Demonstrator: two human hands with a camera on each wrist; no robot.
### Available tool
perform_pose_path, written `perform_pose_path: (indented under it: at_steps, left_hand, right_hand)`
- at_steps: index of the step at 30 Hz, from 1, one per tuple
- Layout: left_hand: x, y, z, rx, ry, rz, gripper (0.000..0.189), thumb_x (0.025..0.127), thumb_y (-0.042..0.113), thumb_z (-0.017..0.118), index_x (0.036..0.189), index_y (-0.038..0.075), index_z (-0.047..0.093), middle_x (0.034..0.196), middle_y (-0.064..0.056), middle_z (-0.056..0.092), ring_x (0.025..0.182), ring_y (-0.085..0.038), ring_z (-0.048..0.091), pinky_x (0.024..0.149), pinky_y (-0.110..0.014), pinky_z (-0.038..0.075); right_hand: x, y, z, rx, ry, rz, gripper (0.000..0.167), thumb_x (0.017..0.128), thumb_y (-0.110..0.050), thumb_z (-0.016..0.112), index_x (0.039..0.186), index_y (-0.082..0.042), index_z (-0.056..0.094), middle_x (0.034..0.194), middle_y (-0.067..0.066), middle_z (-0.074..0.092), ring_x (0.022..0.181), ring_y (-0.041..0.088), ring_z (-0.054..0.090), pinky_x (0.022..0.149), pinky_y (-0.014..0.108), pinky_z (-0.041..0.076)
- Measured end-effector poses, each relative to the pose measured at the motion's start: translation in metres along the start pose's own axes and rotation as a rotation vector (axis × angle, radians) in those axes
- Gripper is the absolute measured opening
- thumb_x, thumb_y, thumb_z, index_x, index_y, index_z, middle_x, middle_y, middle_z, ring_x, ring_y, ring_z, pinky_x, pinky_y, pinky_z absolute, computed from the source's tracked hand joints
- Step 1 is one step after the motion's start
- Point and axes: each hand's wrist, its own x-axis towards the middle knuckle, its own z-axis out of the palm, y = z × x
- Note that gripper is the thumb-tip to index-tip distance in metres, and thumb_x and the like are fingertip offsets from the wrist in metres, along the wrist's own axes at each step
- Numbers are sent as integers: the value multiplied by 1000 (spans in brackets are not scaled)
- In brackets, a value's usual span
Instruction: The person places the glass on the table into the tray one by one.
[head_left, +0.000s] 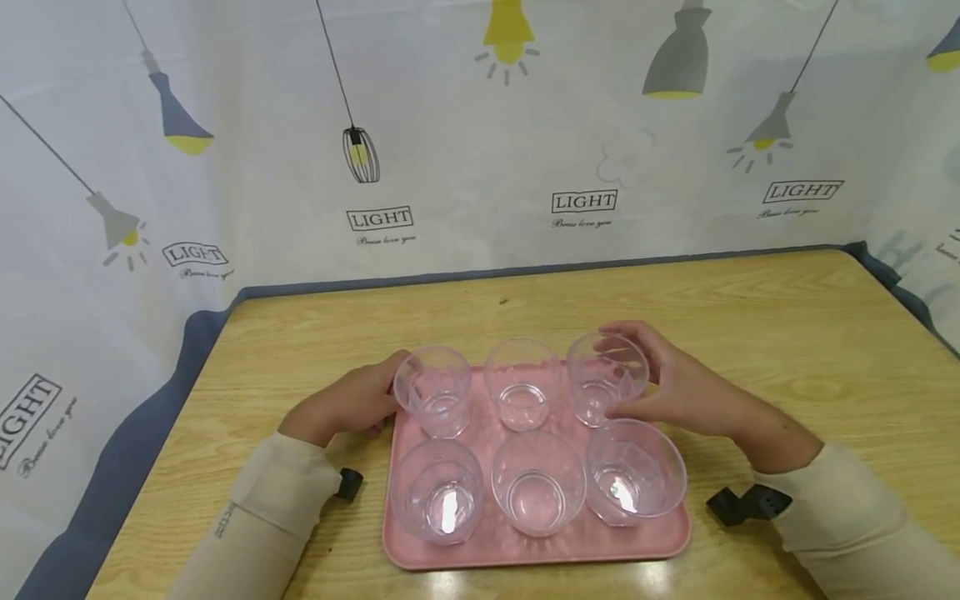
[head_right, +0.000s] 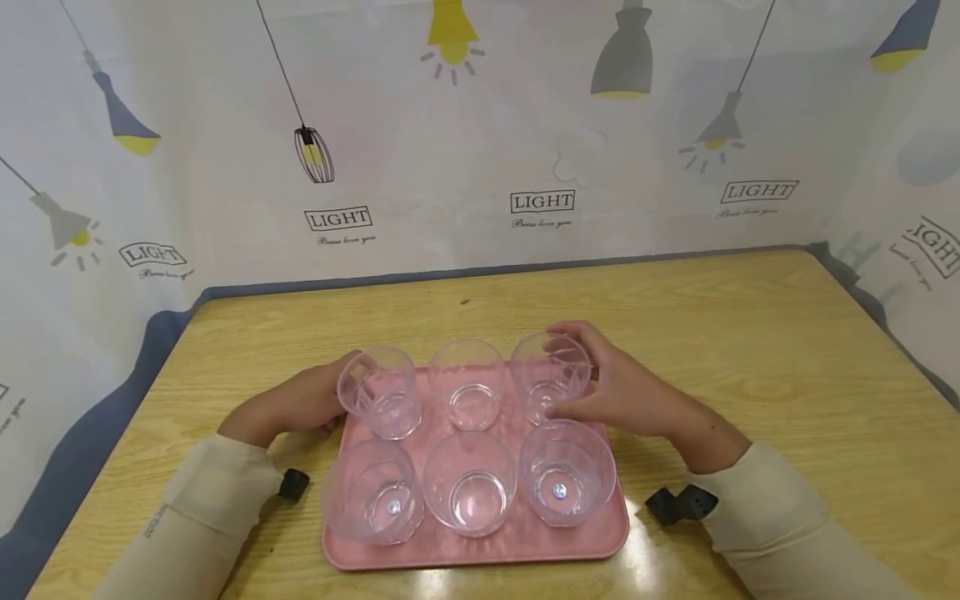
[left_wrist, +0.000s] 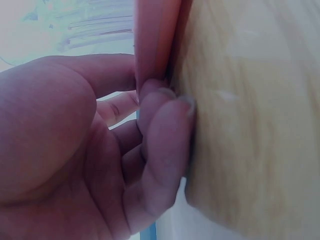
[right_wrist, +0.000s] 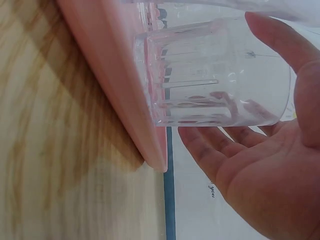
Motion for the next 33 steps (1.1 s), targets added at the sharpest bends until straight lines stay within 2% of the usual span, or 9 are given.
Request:
perform_pose_path:
  at_steps: [3, 6, 15, 24, 33]
  left_hand:
    - [0, 0, 0, -4, -3, 5, 26, 103, 30, 55, 127, 22, 46, 75, -5, 55, 52, -17, 52, 52, -30, 50]
    - [0, -1, 0, -10, -2, 2, 27, 103, 31, 55, 127, 23, 46, 75, -5, 55, 52, -17, 52, 52, -30, 50]
    - [0, -1, 0, 6, -2, 0, 28, 103, 30, 55, 128, 23, 45, 77, -5, 56, 52, -17, 53, 53, -31, 51]
    - [3, -4, 1, 23, 8, 25, 28, 103, 31, 56, 127, 22, 46, 78, -5, 58, 52, -17, 55, 53, -31, 51]
    - [3, -3, 2, 6, 4, -2, 29, 103, 32, 56, 129, 24, 46, 78, -5, 58, 54, -18, 55, 53, -32, 51]
  right_hand:
    - [0, 1, 0, 14, -3, -7, 89, 79, -13, 86, 149, -10, 31, 145, 19, 48, 133, 41, 49, 103, 23, 47]
    - [0, 2, 0, 22, -9, -12, 89, 79, -12, 85, 149, -9, 31, 145, 20, 47, 133, 41, 49, 102, 19, 45]
    - [0, 4, 0, 46, -37, -25, 89, 80, -11, 84, 149, -10, 29, 145, 24, 46, 133, 43, 48, 102, 19, 46]
    - [-1, 8, -1, 61, -66, -40, 91, 82, -9, 82, 152, -9, 24, 143, 21, 48, 127, 29, 55, 102, 21, 48]
    - [-1, 9, -2, 61, -74, -32, 89, 84, -11, 81, 153, -15, 25, 142, 20, 49, 126, 31, 56, 102, 24, 50]
